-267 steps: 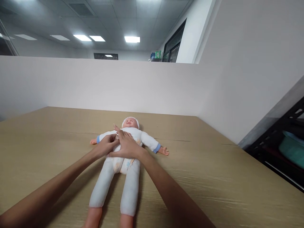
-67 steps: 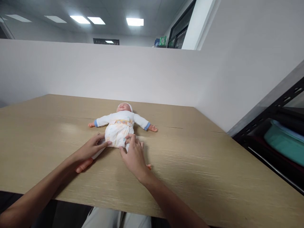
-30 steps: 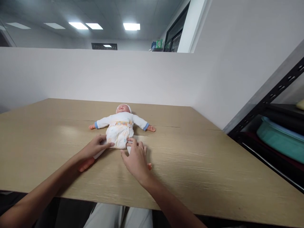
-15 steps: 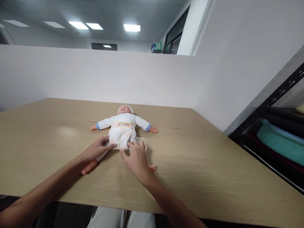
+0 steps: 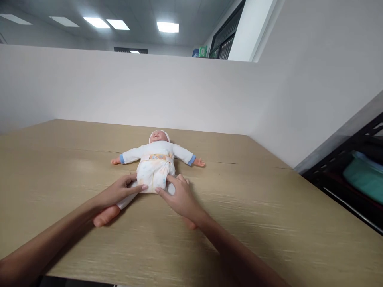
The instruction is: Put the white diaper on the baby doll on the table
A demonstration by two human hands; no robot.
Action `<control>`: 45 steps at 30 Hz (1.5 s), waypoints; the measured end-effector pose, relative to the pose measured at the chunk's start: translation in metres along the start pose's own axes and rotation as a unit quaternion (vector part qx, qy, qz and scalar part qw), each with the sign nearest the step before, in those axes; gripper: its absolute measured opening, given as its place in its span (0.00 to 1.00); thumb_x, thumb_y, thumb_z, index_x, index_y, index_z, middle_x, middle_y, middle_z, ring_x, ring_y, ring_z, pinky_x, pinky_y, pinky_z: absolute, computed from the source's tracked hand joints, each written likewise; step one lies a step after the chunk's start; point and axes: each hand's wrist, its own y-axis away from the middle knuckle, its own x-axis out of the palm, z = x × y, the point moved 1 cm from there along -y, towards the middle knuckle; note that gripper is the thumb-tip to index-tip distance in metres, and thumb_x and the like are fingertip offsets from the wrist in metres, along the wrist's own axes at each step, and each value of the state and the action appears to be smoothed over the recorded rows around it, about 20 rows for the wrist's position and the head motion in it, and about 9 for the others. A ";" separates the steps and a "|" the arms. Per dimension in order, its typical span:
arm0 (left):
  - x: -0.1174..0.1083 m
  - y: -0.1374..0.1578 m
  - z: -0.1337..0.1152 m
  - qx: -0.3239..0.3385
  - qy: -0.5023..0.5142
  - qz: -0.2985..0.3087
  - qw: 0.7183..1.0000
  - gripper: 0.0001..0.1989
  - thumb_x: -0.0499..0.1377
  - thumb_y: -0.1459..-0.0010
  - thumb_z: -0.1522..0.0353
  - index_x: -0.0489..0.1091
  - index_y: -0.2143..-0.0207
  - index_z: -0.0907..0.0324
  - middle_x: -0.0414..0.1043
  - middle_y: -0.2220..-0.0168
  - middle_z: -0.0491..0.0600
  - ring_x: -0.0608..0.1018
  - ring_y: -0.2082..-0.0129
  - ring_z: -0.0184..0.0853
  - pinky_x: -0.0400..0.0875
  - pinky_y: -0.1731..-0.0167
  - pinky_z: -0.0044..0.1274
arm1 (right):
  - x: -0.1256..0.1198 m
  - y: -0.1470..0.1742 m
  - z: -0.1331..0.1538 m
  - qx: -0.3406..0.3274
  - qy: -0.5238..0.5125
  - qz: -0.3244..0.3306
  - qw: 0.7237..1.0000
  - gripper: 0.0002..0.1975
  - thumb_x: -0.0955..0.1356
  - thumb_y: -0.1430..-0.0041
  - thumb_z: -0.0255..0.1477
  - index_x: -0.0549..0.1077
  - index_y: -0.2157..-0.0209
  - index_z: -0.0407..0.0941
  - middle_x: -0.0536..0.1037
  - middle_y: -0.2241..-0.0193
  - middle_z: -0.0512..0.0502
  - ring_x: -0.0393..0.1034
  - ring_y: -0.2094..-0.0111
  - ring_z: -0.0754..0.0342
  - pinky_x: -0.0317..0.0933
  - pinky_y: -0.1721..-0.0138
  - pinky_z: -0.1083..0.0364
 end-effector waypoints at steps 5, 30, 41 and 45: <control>-0.005 -0.002 0.012 -0.007 -0.009 -0.003 1.000 0.22 0.67 0.36 0.49 0.80 0.46 0.50 0.79 0.44 0.49 0.76 0.42 0.50 0.69 0.38 0.39 | 0.000 -0.004 -0.007 0.038 -0.095 0.011 0.995 0.16 0.72 0.34 0.45 0.84 0.53 0.51 0.80 0.58 0.43 0.72 0.52 0.39 0.64 0.46 0.43; -0.014 0.002 0.017 0.034 -0.096 0.027 0.994 0.16 0.63 0.33 0.62 0.73 0.45 0.51 0.74 0.46 0.51 0.75 0.46 0.47 0.71 0.43 0.40 | -0.024 -0.003 -0.007 -0.016 -0.083 0.071 0.994 0.15 0.73 0.32 0.41 0.74 0.69 0.47 0.67 0.70 0.49 0.63 0.62 0.45 0.55 0.57 0.49; -0.008 0.002 0.006 0.020 -0.066 0.016 0.998 0.22 0.70 0.37 0.59 0.73 0.43 0.48 0.74 0.43 0.49 0.74 0.42 0.47 0.69 0.40 0.40 | -0.025 -0.006 -0.003 -0.082 -0.048 0.098 0.991 0.15 0.78 0.35 0.31 0.70 0.69 0.46 0.73 0.68 0.51 0.62 0.60 0.46 0.54 0.56 0.49; -0.010 0.002 0.006 0.008 -0.077 0.015 0.997 0.19 0.69 0.37 0.54 0.77 0.46 0.49 0.74 0.45 0.49 0.74 0.43 0.48 0.69 0.40 0.41 | -0.025 -0.005 -0.005 -0.068 -0.054 0.095 0.992 0.14 0.78 0.35 0.31 0.71 0.69 0.46 0.73 0.68 0.50 0.63 0.60 0.45 0.55 0.56 0.49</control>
